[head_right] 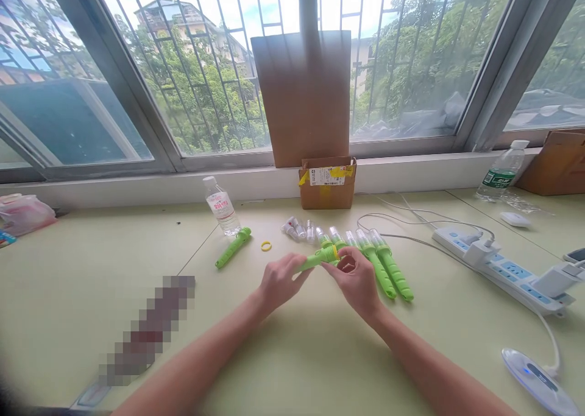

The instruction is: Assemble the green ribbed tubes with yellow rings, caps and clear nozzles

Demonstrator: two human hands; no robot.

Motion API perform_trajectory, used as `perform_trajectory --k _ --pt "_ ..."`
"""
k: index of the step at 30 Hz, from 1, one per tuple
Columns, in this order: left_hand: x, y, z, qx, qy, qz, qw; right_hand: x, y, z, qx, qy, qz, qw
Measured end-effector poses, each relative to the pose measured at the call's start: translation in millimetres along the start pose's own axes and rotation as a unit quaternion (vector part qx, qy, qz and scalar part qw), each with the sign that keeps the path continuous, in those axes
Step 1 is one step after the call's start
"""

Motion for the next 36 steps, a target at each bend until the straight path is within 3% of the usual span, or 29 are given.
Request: perform_trajectory --k 3,10,21,31,36 --pt "1 0 -6.5 -0.028 -0.009 -0.006 1.0 1 2 0 0.015 0.001 0.019 1.0" --pt "1 -6 -8.7 -0.137 -0.071 -0.092 0.984 1 9 2 0.016 -0.02 0.035 0.999" --pt "1 -7 -10.9 -0.056 -0.068 -0.069 0.994 1 2 3 0.014 -0.069 0.015 0.997" --pt "5 0 -15.1 -0.146 -0.055 -0.146 0.977 1 12 4 0.028 -0.059 0.033 0.997" --pt "7 1 -13.8 -0.232 -0.055 -0.206 0.949 2 14 3 0.04 -0.072 0.036 0.996"
Point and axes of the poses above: each hand's wrist, its own x-axis towards the middle knuckle, its own z-axis out of the palm, y = z × x, the point moved 3 cm from there along x, towards the middle knuckle, and after that the axes turned 4 degrees about z, right-handed, at the moved point
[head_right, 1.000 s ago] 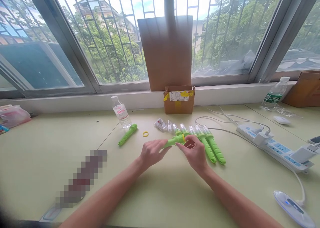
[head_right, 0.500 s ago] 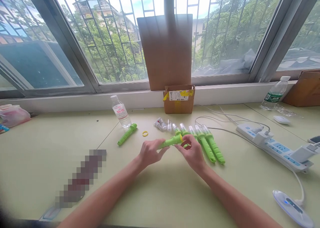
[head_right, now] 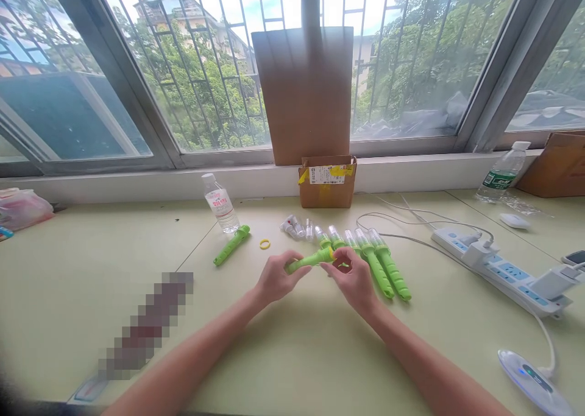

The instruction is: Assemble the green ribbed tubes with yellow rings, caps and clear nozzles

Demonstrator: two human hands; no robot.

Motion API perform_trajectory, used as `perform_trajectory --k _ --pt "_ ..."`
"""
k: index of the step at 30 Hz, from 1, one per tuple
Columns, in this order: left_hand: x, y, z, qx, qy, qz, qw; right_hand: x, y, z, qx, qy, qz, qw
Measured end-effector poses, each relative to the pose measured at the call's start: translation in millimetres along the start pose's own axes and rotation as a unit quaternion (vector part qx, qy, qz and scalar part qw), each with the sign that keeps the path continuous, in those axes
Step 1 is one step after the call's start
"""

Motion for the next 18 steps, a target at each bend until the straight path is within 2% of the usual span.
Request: perform_trajectory --k 6,13,18 --pt "4 1 -1.4 -0.148 -0.063 -0.087 0.983 0 -2 -1 -0.053 -0.013 -0.041 0.998" --pt "5 -4 -5.2 -0.197 -0.152 -0.179 0.952 -2 0 1 -0.095 -0.024 -0.047 0.994" --pt "4 -11 -5.2 -0.227 -0.18 -0.233 0.928 -4 1 4 -0.111 -0.028 -0.026 0.993"
Point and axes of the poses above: each hand's wrist, its own x-axis towards the middle knuckle, its own z-axis out of the palm, y = z × x, the point moved 3 cm from there along x, towards the middle knuckle, and after that the axes turned 4 degrees about z, right-handed, at the moved point
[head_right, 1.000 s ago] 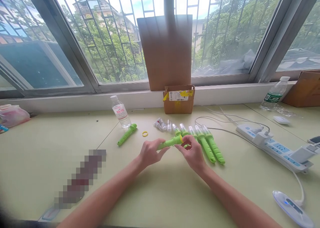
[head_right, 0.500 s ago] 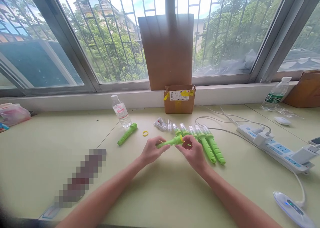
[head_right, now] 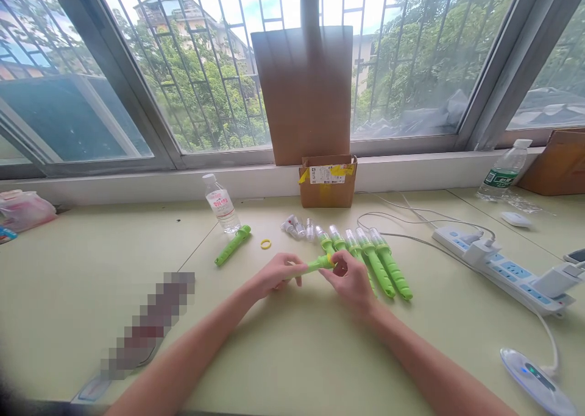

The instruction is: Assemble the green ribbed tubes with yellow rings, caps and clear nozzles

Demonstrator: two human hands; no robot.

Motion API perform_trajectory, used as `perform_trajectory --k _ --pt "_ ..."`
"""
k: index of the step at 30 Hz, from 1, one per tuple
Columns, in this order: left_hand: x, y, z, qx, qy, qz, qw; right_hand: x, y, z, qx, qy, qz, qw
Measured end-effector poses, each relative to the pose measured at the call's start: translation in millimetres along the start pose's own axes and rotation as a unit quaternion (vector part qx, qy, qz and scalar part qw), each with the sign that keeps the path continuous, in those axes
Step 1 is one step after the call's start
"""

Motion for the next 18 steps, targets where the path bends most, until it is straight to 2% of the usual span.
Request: perform_trajectory --k 12,18 --pt "4 -3 -1.7 -0.061 -0.052 -0.021 0.997 -2 -6 4 0.018 0.003 -0.012 1.0" --pt "2 -1 4.5 -0.067 -0.071 -0.001 0.995 -4 -12 1 0.039 0.046 -0.03 0.998"
Point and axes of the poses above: each hand's wrist, its own x-axis towards the middle knuckle, its own z-axis out of the palm, y = z × x, the point moved 3 cm from there along x, towards the middle knuckle, and after that the axes turned 4 degrees about z, right-handed, at the moved point
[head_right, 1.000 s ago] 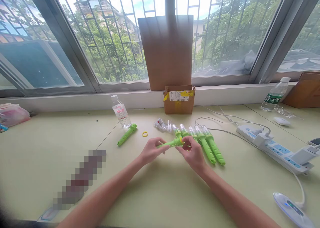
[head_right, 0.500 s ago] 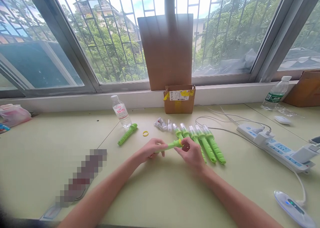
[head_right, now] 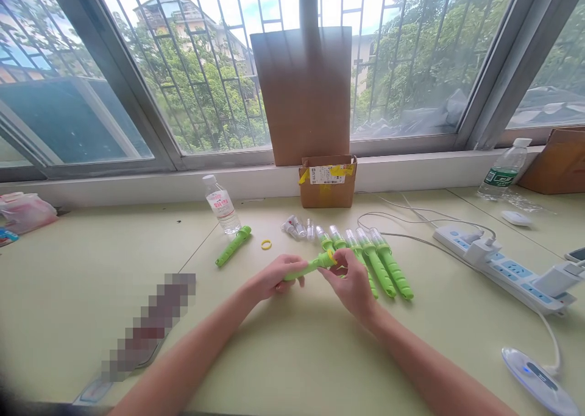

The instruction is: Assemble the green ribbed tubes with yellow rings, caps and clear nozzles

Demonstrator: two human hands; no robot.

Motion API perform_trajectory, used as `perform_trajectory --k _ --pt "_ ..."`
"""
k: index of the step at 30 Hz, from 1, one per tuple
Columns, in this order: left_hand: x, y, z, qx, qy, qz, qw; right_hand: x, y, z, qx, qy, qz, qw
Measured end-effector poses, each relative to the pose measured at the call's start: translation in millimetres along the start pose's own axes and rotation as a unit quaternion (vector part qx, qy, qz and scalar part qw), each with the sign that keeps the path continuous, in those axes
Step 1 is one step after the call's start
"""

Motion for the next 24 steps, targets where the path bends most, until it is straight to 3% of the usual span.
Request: perform_trajectory --k 3,5,7,9,11,13,17,24 --pt "1 -2 2.5 0.09 0.028 0.053 0.994 1 -2 -3 0.01 0.021 -0.002 1.0" --pt "3 -4 1.9 0.225 0.098 0.139 0.96 2 0 -4 0.026 0.033 0.01 0.999" --pt "3 -5 3.9 0.392 0.169 0.259 0.866 3 3 -5 0.045 0.043 0.026 0.998" --pt "3 -8 7.9 0.486 0.202 0.345 0.777 4 4 -6 0.058 0.047 0.038 0.996" --pt "3 -10 9.6 0.519 0.234 0.392 0.722 4 5 -7 0.063 0.053 0.041 0.996" --pt "2 -10 10.6 0.534 0.255 0.423 0.686 5 4 -7 0.066 0.057 0.04 0.995" --pt "0 -7 12.7 0.556 0.264 0.46 0.64 4 4 -7 0.074 0.061 0.035 0.995" --pt "-2 -5 13.5 0.578 0.26 0.469 0.615 4 7 -7 0.08 0.064 0.028 0.994"
Point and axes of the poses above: each hand's wrist, its own x-axis towards the middle knuckle, its own z-axis out of the palm, y = z × x, the point moved 3 cm from there along x, towards the middle knuckle, and after that the axes turned 4 degrees about z, right-handed, at the moved point
